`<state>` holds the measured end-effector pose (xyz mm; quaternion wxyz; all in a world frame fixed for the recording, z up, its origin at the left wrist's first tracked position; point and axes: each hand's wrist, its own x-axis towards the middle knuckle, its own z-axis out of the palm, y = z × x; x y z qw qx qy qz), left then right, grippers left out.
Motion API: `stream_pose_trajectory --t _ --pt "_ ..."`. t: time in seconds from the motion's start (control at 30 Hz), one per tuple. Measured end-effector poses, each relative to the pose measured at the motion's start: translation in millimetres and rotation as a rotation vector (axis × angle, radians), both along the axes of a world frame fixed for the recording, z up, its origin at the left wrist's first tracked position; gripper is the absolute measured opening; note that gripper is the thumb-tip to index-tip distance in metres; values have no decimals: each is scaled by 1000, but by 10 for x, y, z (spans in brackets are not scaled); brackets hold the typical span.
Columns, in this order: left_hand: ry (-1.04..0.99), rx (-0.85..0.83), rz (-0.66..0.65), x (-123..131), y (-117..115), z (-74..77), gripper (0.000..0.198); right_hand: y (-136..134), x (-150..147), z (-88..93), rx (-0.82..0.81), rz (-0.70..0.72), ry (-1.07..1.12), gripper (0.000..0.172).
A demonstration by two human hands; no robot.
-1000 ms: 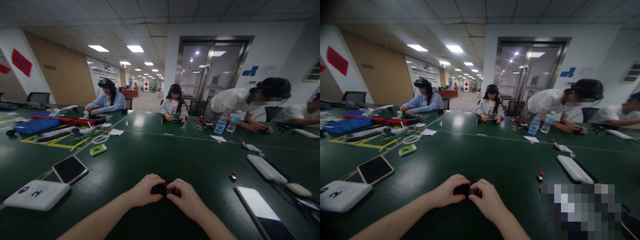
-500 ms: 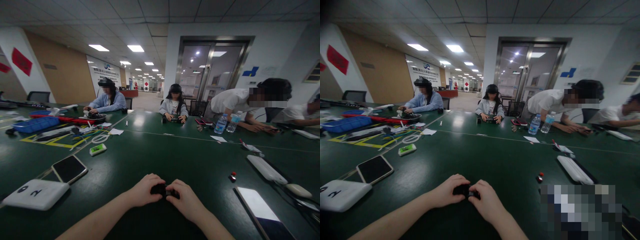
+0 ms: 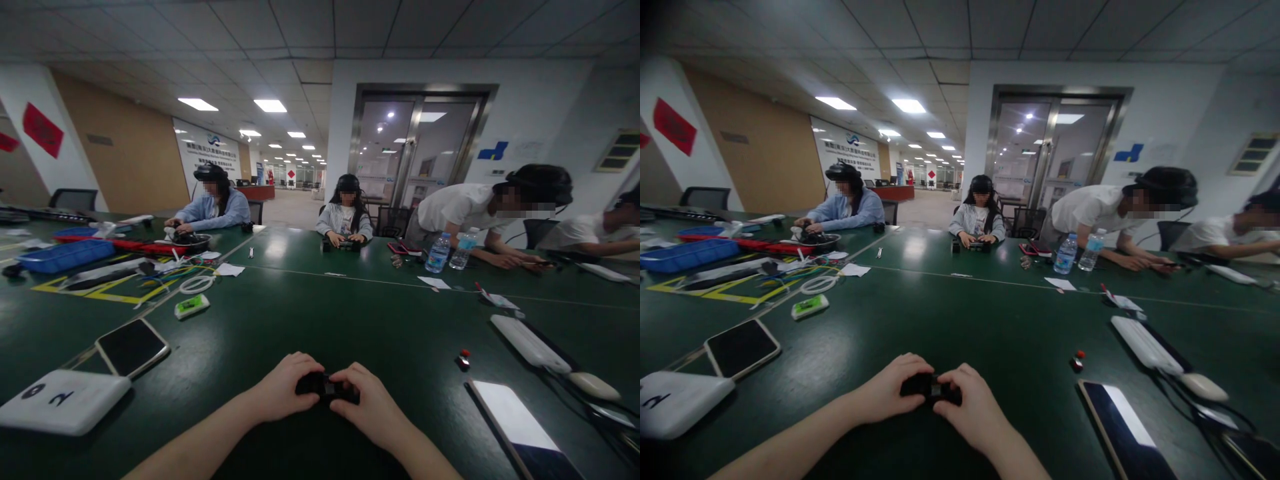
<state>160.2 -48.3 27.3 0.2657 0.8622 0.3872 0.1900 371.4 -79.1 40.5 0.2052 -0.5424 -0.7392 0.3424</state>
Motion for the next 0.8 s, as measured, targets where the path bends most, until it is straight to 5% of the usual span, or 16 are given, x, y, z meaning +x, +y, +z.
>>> stream_pose_trajectory --t 0.3,0.8 --pt "74 45 265 -439 263 -16 36 156 238 -86 -29 -117 7 27" --pt "329 -70 1166 -1562 686 -138 53 191 325 -93 -70 -183 0 25"
